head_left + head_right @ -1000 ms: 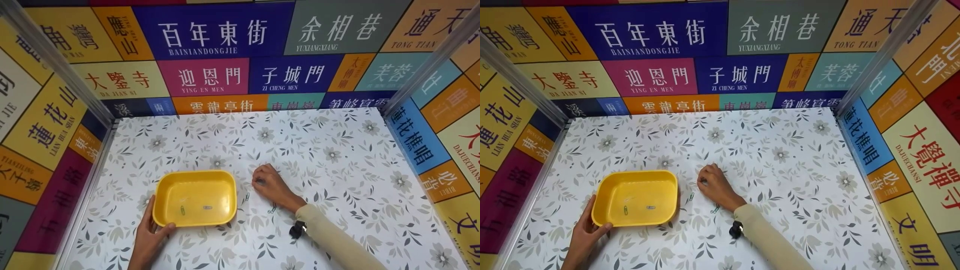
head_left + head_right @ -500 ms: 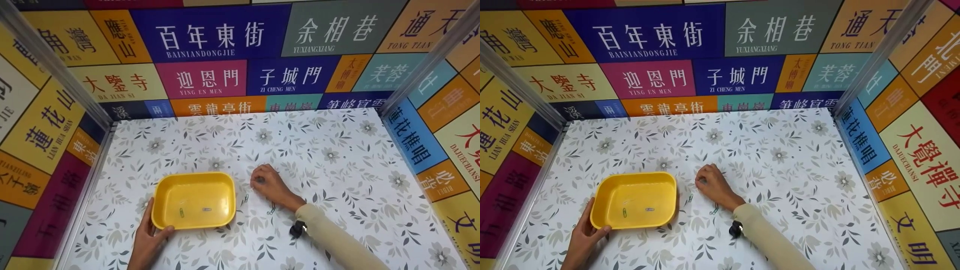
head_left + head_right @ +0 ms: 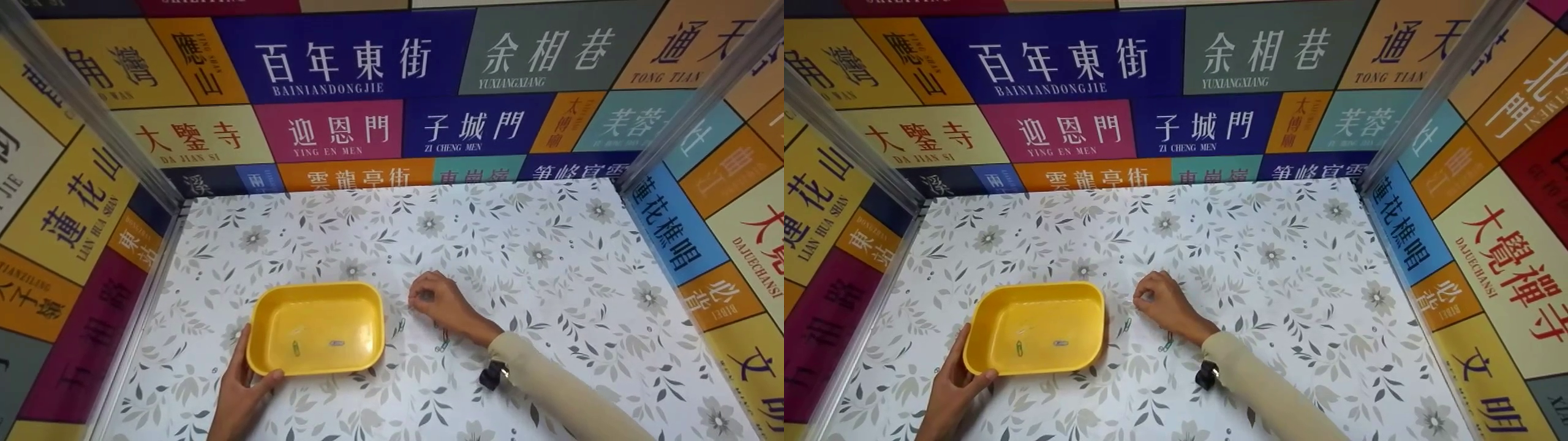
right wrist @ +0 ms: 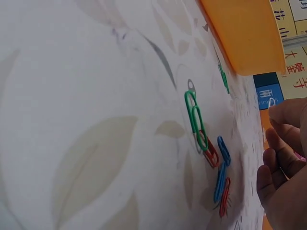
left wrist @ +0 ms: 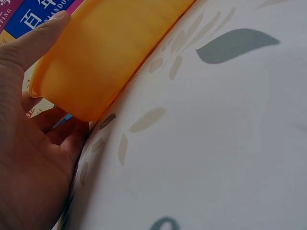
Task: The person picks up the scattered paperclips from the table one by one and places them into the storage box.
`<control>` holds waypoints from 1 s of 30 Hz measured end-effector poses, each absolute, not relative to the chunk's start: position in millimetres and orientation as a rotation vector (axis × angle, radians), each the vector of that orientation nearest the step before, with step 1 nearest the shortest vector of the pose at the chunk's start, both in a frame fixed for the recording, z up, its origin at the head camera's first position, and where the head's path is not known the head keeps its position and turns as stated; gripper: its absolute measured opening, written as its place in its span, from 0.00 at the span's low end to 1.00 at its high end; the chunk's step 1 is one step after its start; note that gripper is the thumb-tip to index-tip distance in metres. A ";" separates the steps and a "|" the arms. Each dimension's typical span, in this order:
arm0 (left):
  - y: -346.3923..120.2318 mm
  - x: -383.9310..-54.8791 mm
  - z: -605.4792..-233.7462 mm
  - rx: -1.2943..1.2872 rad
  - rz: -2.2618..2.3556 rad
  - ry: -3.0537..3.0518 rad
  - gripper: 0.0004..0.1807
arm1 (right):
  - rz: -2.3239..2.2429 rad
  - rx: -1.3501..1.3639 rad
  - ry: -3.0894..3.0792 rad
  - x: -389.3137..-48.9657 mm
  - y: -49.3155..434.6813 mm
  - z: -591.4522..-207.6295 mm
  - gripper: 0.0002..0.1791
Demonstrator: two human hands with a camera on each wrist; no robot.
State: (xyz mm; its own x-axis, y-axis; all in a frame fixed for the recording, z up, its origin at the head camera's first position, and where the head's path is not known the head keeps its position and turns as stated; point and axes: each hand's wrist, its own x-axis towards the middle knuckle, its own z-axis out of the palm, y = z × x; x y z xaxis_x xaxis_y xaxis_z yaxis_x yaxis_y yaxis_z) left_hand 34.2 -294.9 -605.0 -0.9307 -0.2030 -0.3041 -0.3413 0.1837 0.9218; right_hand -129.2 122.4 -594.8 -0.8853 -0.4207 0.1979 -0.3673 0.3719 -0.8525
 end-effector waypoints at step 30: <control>-296.2 31.6 -605.8 -0.546 1.887 2.277 0.64 | -1.516 -0.922 2.490 -122.5 104.1 -560.5 0.05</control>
State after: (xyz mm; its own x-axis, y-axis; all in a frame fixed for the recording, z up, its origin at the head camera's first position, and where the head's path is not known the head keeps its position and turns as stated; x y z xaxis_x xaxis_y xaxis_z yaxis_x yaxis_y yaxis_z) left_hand 31.6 -296.2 -605.8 -0.9254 -0.1892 -0.3284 -0.3579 0.1505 0.9216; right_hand -122.5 104.1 -560.5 -0.8148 -0.5322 0.2299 -0.4486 0.3277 -0.8315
